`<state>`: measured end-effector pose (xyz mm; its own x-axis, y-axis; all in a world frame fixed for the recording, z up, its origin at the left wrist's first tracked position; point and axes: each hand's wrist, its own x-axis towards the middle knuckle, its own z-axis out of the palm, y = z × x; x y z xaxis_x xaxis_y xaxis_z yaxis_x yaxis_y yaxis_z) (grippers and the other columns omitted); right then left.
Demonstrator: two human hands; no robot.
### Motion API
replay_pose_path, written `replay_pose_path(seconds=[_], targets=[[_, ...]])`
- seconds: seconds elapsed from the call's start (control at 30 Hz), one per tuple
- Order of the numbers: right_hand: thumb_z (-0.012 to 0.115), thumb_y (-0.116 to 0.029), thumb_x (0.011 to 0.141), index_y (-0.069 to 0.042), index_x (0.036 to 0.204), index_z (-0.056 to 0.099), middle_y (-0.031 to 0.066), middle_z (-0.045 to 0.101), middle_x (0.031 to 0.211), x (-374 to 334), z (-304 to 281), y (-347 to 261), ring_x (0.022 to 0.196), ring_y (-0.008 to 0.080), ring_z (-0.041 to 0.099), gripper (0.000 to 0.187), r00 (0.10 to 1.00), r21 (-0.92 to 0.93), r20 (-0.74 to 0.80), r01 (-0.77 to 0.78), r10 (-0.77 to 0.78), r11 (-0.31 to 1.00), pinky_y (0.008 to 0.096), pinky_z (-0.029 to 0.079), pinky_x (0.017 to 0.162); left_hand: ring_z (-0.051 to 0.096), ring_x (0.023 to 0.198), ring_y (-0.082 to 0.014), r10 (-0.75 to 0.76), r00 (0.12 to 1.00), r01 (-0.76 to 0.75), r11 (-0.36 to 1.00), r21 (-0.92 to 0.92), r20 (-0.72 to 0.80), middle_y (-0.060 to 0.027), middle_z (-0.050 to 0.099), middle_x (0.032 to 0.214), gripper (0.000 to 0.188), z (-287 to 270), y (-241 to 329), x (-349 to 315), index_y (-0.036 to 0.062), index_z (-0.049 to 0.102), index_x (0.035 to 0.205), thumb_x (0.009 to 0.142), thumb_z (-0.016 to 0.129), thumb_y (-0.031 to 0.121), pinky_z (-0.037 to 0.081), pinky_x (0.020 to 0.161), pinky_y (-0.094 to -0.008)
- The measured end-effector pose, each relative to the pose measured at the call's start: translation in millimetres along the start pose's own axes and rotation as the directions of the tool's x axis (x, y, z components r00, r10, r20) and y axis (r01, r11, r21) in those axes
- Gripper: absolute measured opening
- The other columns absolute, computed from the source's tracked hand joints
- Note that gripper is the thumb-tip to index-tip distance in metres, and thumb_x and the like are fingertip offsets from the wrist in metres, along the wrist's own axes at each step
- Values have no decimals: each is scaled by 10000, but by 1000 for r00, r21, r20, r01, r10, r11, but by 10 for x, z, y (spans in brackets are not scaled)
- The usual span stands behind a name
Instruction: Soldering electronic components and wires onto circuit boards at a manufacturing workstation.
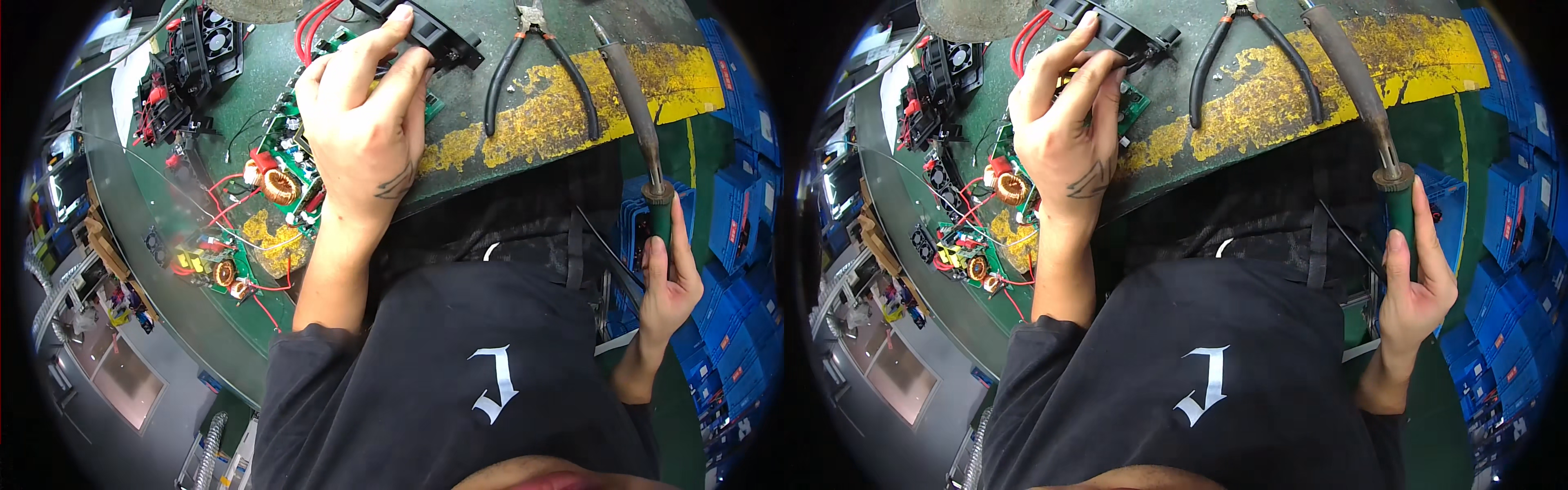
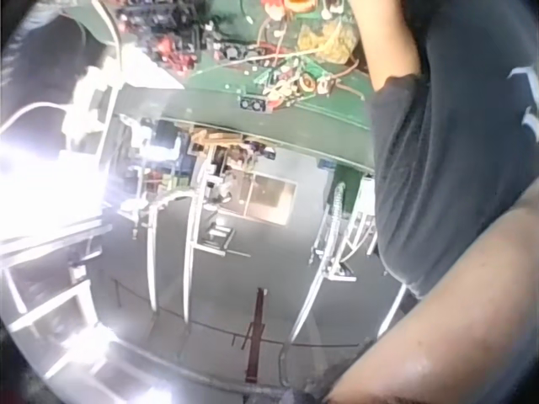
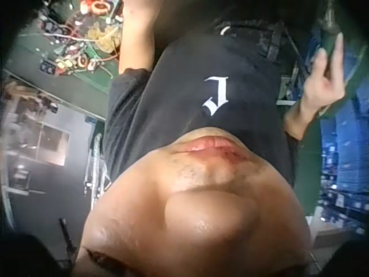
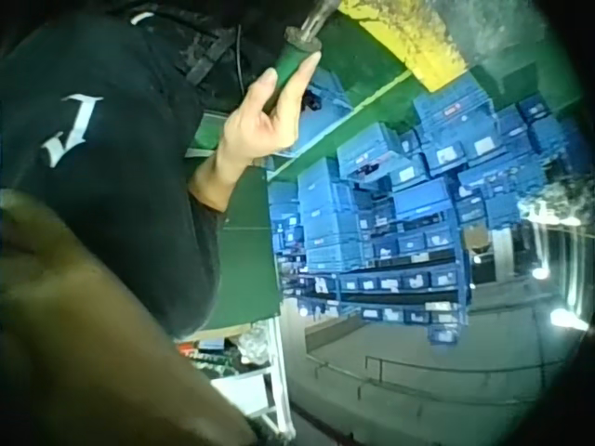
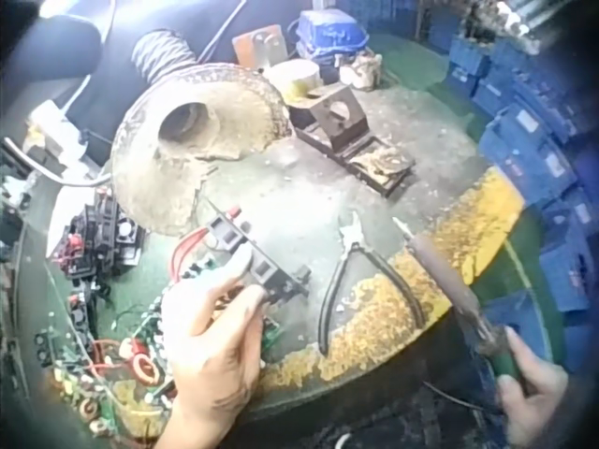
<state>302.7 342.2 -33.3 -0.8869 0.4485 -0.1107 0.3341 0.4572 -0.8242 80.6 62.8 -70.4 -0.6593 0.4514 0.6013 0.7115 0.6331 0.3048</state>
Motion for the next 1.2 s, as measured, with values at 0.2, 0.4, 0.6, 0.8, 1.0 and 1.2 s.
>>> replay_pose_path(seconds=[0.2,0.4,0.6,0.8,1.0,1.2], targets=[[569,38,1019,3,1500,507,-34,560,814,40,56,-50,628,1,387,486,999,17,28,35,-36,999,171,272,557,679,874,-247,184,839,-310,935,-172,-512,-114,740,1105,145,622,-327,148,8,746,975,830,759,7,507,818,-348],[573,40,1016,-1,1496,514,-45,562,812,73,61,-14,619,-8,379,485,999,15,8,33,-33,999,167,260,551,697,891,-227,21,1000,-21,998,53,-1,-87,745,1189,148,-3,-18,14,26,755,957,812,785,32,515,839,-335],[565,36,1024,0,1506,499,-54,543,786,173,82,35,611,-14,365,488,998,46,23,55,-56,997,168,249,542,700,934,-226,15,1000,-14,997,77,-12,-81,742,1221,121,1,-43,-21,30,753,937,819,777,45,510,861,-345],[574,72,992,31,1463,541,17,690,1171,303,35,88,674,-3,411,474,1000,138,23,-4,0,990,164,328,583,690,1031,-253,-4,999,4,1000,18,32,-98,724,1268,149,-66,-92,-27,41,758,965,817,764,30,496,940,-355],[568,16,1031,-10,1507,502,-44,568,778,481,62,187,585,-13,357,481,994,95,-16,106,-105,990,169,252,523,664,1159,-267,-196,980,195,980,39,19,-117,705,1288,344,-418,-35,8,58,760,1152,821,755,-40,530,982,-357],[571,11,1028,-11,1506,506,-37,574,789,619,87,236,589,-15,367,483,996,183,18,80,-85,980,164,256,526,685,841,-197,-657,753,654,754,-60,-41,-117,742,1054,264,-648,-248,-31,33,737,1167,917,737,117,553,802,-315]])
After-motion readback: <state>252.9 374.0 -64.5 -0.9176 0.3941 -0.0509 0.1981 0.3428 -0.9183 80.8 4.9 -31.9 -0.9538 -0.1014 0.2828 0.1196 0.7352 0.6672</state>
